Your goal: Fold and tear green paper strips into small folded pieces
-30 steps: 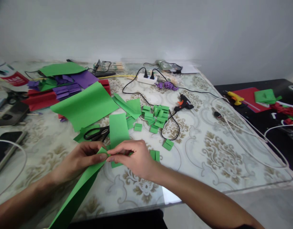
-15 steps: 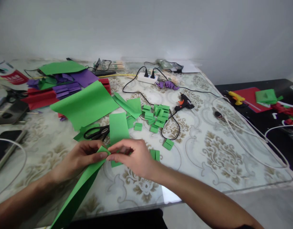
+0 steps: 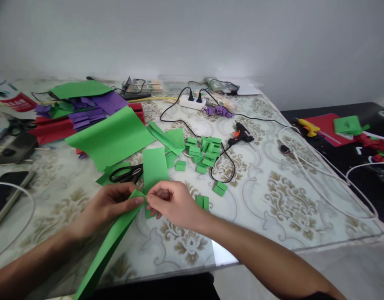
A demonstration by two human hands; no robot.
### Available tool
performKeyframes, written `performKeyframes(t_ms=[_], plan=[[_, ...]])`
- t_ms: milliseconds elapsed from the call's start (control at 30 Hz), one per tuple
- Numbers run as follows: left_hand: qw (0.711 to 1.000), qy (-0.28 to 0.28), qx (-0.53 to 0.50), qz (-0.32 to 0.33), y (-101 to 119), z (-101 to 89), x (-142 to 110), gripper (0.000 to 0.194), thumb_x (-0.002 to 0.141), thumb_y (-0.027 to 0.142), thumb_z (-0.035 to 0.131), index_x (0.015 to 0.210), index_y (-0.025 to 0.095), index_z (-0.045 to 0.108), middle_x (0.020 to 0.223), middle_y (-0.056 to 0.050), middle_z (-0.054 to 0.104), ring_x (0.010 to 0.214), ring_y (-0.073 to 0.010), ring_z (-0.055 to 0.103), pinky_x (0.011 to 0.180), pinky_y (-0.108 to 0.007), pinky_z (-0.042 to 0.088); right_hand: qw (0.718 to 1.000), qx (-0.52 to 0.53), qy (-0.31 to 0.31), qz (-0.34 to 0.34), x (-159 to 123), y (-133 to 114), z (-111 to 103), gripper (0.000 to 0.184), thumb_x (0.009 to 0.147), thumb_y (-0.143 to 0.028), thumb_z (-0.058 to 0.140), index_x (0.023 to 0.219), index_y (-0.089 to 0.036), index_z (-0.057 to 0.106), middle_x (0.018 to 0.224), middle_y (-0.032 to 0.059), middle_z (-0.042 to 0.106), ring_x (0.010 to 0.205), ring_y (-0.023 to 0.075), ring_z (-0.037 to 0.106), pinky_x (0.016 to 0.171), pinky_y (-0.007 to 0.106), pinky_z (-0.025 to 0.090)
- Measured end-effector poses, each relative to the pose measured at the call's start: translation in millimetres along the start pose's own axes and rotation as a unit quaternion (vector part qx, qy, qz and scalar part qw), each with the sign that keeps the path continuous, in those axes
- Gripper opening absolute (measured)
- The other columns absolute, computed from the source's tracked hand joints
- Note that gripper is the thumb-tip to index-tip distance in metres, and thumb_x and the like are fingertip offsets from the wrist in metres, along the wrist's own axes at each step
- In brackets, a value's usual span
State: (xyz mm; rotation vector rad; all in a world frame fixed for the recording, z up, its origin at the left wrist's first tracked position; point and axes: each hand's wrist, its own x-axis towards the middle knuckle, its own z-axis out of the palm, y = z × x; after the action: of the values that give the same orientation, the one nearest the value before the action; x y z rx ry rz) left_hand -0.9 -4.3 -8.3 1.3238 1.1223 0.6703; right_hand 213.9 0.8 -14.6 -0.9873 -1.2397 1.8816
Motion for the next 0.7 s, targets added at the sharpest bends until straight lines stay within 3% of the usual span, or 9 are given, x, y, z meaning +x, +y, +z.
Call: performKeyframes(t_ms=[367,533,700], plan=[[1.000,-0.023,-0.001,0.004,3.7,1.1,0.3,0.033,0.090,0.044,0.074,0.076,0.015,0.069,0.071,0.000,0.060,0.066,-0.0127,0.049,0.059,-0.022,0.038,1.000,-0.011,-0.007,-0.004,-0.4,1.5,2.4,0.022,0.088,-0.035,0.076,0.080,-0.017,0.066,0.063,-0.0018,0.066,0.055,0.0109,0.063,0.050,0.020,0.052],[1.000,0.010,0.020,0.012,2.0,1.0,0.2,0.042,0.098,0.048,0.063,0.070,0.016,0.062,0.066,0.003,0.047,0.063,-0.0116,0.040,0.056,-0.021,0.034,0.999,-0.035,0.000,-0.009,-1.0,-0.2,1.8,0.018,0.090,-0.031,0.070,0.080,-0.017,0.066,0.063,-0.0016,0.065,0.056,0.0111,0.062,0.054,0.022,0.052],[0.998,0.019,0.049,0.027,1.4,0.3,0.6,0.043,0.100,0.049,0.059,0.074,0.015,0.066,0.071,0.001,0.052,0.068,-0.0133,0.043,0.059,-0.023,0.037,0.999,-0.040,0.007,-0.024,-1.0,-0.2,0.4,0.017,0.091,-0.031,0.068,0.082,-0.017,0.066,0.064,-0.0016,0.065,0.057,0.0116,0.061,0.054,0.023,0.050]])
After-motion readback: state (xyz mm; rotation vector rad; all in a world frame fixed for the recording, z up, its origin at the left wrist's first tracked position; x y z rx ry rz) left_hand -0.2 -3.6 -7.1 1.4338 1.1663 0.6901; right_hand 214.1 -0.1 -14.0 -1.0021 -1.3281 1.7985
